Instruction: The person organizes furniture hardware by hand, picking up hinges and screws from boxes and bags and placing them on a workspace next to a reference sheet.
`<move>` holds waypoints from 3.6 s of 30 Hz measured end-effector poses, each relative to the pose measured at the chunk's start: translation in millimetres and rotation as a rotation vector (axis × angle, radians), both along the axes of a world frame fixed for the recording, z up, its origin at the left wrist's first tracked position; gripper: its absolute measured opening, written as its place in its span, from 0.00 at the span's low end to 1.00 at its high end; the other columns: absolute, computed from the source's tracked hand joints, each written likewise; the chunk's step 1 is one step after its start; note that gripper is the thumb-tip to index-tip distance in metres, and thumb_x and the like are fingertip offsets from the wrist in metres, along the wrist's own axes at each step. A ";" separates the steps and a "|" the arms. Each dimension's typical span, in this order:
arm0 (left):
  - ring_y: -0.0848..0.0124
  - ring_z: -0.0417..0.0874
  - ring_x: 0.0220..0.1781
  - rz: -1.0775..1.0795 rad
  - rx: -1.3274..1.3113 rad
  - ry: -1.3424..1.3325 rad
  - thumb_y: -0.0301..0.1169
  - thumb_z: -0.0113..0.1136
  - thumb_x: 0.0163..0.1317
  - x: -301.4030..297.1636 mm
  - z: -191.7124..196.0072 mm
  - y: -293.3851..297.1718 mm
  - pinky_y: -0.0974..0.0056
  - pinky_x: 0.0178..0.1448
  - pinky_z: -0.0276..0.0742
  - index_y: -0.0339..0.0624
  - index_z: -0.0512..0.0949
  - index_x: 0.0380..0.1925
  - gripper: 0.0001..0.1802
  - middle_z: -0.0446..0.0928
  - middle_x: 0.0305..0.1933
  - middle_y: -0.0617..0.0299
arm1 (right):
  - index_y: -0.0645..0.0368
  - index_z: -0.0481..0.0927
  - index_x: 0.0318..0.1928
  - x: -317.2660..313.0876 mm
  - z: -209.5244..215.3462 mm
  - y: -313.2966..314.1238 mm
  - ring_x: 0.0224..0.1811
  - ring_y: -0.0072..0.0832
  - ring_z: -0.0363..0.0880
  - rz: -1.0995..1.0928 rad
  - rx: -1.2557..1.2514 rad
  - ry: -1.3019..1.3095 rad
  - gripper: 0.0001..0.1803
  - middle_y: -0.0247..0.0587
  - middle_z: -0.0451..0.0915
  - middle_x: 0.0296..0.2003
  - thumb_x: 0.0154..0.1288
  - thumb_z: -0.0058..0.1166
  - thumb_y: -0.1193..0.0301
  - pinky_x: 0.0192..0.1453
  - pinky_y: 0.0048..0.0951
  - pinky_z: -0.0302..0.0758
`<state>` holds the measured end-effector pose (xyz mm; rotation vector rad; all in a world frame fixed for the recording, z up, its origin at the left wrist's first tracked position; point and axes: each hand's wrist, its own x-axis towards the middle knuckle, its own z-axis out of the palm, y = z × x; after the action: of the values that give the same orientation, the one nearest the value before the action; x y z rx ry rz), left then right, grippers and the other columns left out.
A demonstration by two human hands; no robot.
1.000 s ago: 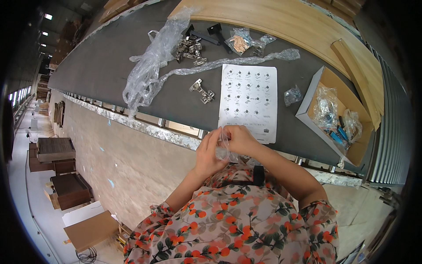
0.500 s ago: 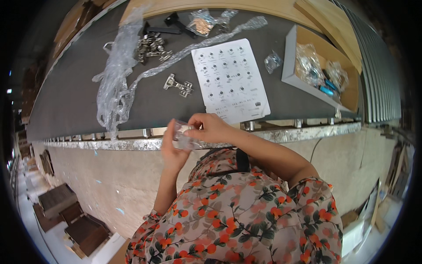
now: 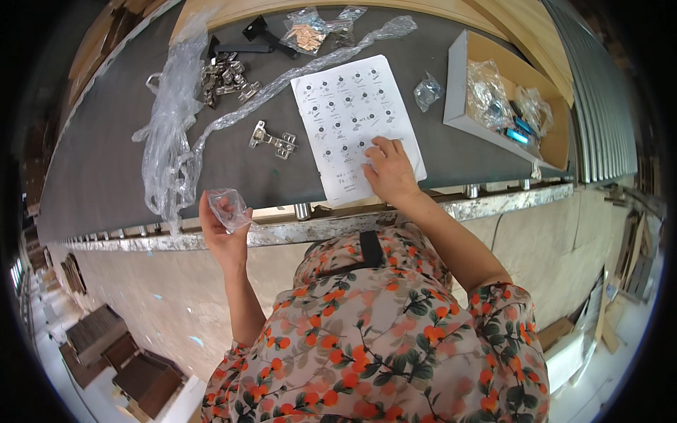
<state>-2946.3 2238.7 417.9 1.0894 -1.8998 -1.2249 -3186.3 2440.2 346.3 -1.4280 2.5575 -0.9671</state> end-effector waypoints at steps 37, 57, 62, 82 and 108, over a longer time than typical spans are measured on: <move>0.69 0.76 0.45 0.132 0.002 -0.197 0.20 0.70 0.42 7.3 -7.7 94.6 0.66 0.48 0.74 0.40 0.58 0.64 0.47 0.74 0.48 0.57 | 0.58 0.74 0.30 11.6 -7.9 -1.6 0.30 0.40 0.75 0.609 -0.009 -0.284 0.05 0.40 0.74 0.24 0.58 0.56 0.71 0.33 0.38 0.72; 0.71 0.75 0.45 0.056 0.031 -0.112 0.20 0.70 0.42 3.4 -6.7 67.2 0.66 0.49 0.73 0.41 0.58 0.65 0.47 0.73 0.48 0.60 | 0.58 0.73 0.33 -13.6 1.6 22.7 0.28 0.38 0.79 0.139 0.044 -0.316 0.06 0.48 0.71 0.51 0.58 0.56 0.72 0.34 0.35 0.76; 0.71 0.75 0.45 0.055 0.030 -0.116 0.19 0.70 0.42 3.5 -11.6 69.6 0.66 0.49 0.73 0.42 0.58 0.65 0.47 0.74 0.48 0.59 | 0.58 0.71 0.33 -47.8 1.3 30.4 0.26 0.45 0.79 0.002 0.093 -0.186 0.08 0.52 0.69 0.56 0.58 0.56 0.70 0.31 0.40 0.77; 0.73 0.73 0.45 0.058 0.103 -0.040 0.19 0.71 0.43 -0.7 -16.4 80.9 0.68 0.47 0.74 0.41 0.58 0.65 0.47 0.72 0.48 0.61 | 0.57 0.75 0.31 -7.7 16.0 -13.2 0.28 0.43 0.76 0.515 0.165 -0.355 0.05 0.41 0.76 0.26 0.59 0.54 0.70 0.32 0.40 0.72; 0.71 0.75 0.43 0.195 0.113 -0.113 0.21 0.71 0.41 35.3 -35.7 55.6 0.67 0.49 0.73 0.38 0.59 0.64 0.47 0.74 0.45 0.59 | 0.63 0.77 0.44 -53.7 23.2 -265.0 0.38 0.39 0.80 0.260 -0.054 -0.410 0.22 0.48 0.81 0.34 0.56 0.59 0.58 0.43 0.35 0.75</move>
<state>-2911.0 2294.4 382.2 1.3952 -1.7742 -1.1942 -3240.0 2175.1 369.5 -1.3600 2.0166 -1.1501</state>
